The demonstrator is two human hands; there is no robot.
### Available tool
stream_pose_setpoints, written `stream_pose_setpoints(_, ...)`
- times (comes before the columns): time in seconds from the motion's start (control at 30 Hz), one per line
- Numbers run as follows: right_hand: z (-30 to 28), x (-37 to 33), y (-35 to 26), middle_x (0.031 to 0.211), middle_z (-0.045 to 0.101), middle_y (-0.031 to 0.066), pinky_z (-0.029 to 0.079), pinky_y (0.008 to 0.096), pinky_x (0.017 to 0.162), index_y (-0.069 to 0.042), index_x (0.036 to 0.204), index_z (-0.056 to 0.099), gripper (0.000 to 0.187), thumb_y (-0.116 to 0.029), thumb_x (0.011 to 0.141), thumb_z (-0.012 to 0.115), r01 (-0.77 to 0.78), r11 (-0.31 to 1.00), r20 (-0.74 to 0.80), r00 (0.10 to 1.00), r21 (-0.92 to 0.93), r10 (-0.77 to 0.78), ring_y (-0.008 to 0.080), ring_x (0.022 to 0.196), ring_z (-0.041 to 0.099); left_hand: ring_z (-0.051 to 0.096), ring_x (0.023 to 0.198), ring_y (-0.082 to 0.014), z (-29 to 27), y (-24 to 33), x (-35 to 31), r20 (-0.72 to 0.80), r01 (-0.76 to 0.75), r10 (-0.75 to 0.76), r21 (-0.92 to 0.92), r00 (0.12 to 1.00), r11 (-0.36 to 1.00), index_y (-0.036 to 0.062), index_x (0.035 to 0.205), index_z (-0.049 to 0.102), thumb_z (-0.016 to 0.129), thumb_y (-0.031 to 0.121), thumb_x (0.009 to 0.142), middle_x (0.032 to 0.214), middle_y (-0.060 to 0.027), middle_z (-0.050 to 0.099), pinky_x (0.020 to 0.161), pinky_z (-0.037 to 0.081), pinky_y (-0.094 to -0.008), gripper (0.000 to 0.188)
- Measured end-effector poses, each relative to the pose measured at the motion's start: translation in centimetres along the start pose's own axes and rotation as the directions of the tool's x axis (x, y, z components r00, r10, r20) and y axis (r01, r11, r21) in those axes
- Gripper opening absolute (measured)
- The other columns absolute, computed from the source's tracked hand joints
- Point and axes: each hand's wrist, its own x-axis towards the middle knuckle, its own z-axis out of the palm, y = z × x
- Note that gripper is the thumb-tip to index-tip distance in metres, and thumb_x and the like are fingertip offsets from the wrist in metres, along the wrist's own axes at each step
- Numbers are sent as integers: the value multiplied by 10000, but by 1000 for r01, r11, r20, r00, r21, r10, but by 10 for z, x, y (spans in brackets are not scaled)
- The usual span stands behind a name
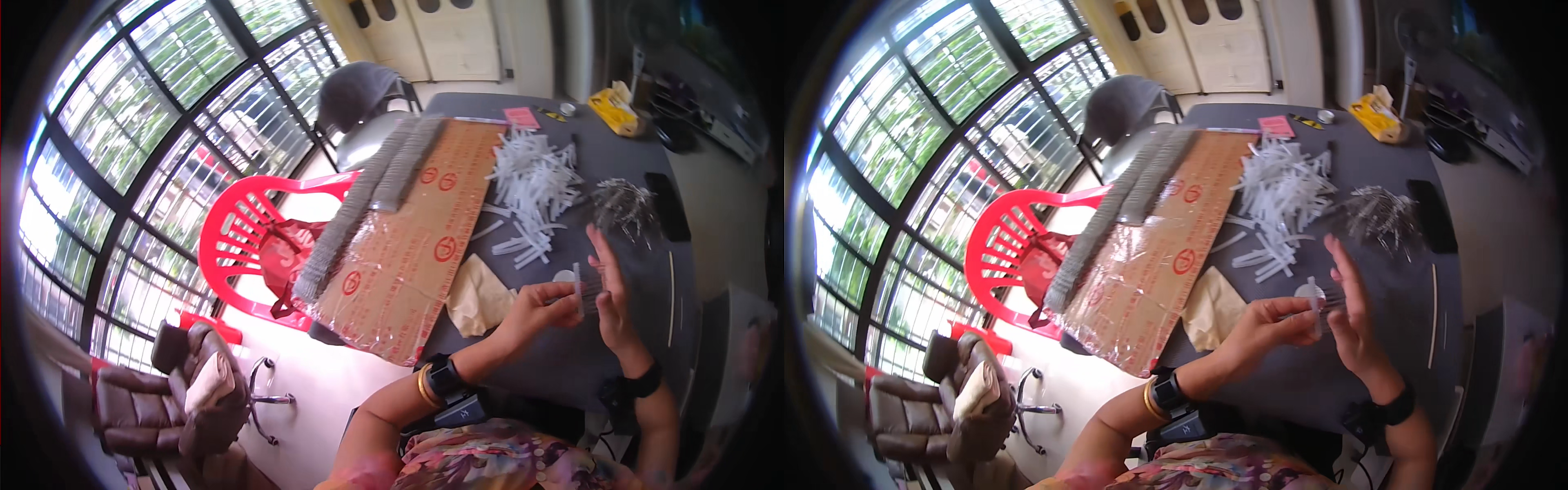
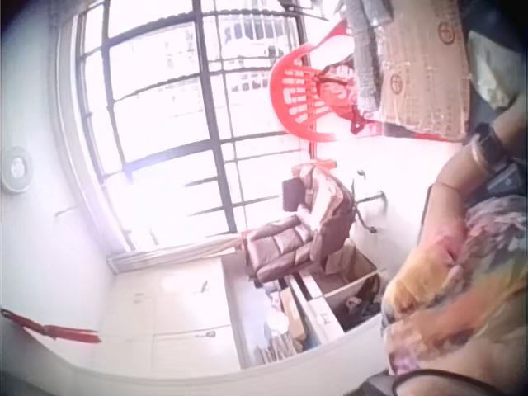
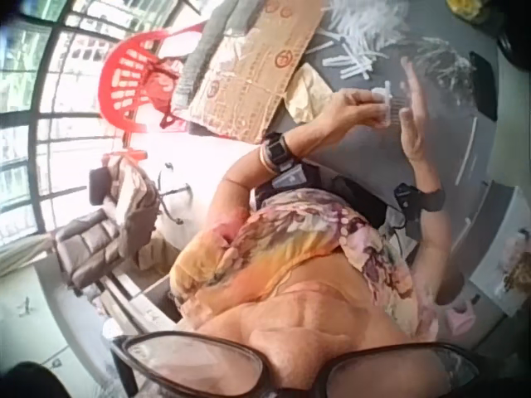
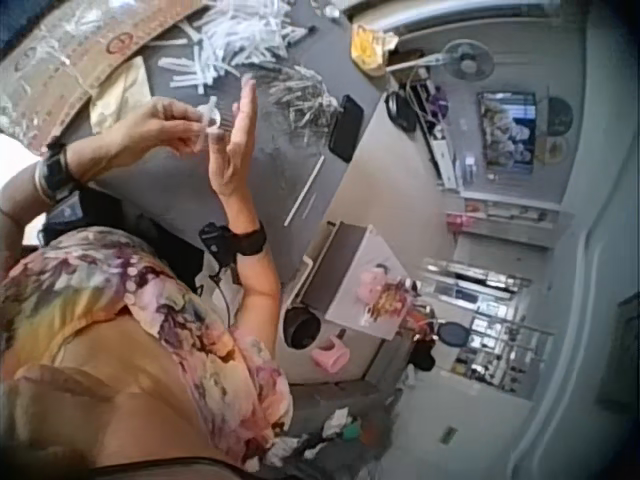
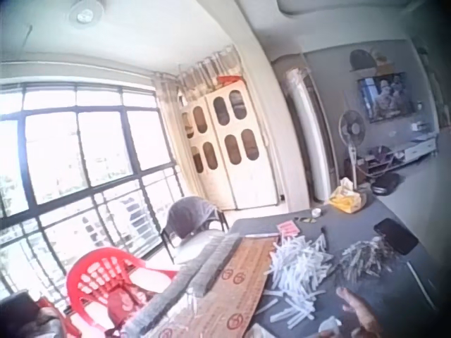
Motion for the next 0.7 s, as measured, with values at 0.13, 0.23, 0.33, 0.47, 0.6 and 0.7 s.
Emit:
stream_pose_setpoints(0.13,12,-2,-3,1397,235,159,253,388,982,-4,1360,164,940,-709,762,335,-38,979,27,999,200,33,258,1287,234,588,736,-88,-10,15,-10,18,52,-53,50,998,997,-12,1030,573,568,189,853,829,-47,616,684,488,-216,267)
stream_pose_setpoints(0.23,12,-1,-4,1408,212,151,247,365,977,-13,1364,149,974,-728,737,360,-64,965,7,998,253,64,243,1292,221,609,683,-125,-23,50,-23,-65,14,8,334,998,943,-57,977,582,557,92,833,760,-81,615,591,507,-242,209)
stream_pose_setpoints(0.33,-1,3,3,1368,283,156,311,354,928,-18,1353,197,936,-713,749,362,-94,979,-76,991,182,109,238,1244,301,607,689,-151,-77,102,-25,75,-196,424,949,903,249,35,971,625,593,43,787,781,-92,627,617,484,-273,188)
stream_pose_setpoints(0.47,-8,6,1,1294,379,151,356,330,877,-25,1331,263,822,-643,799,371,-111,984,-124,984,137,129,221,1175,380,588,679,-276,-169,155,-37,88,111,490,926,867,-362,59,866,624,548,82,778,772,-94,580,610,478,-359,119)
stream_pose_setpoints(0.6,-8,6,8,1246,427,128,369,317,847,-29,1305,311,730,-558,821,448,-139,980,-91,984,143,153,198,1122,414,578,764,-273,-241,152,-38,80,230,420,738,904,-634,70,804,595,521,83,753,760,-82,547,651,483,-372,91)
stream_pose_setpoints(0.7,-11,6,13,1211,443,130,355,308,879,-9,1289,332,609,-366,845,546,-157,957,-56,983,245,176,194,1119,407,561,819,-254,-259,140,-39,88,175,331,706,940,-686,62,774,570,508,49,728,775,-77,540,684,478,-360,78)
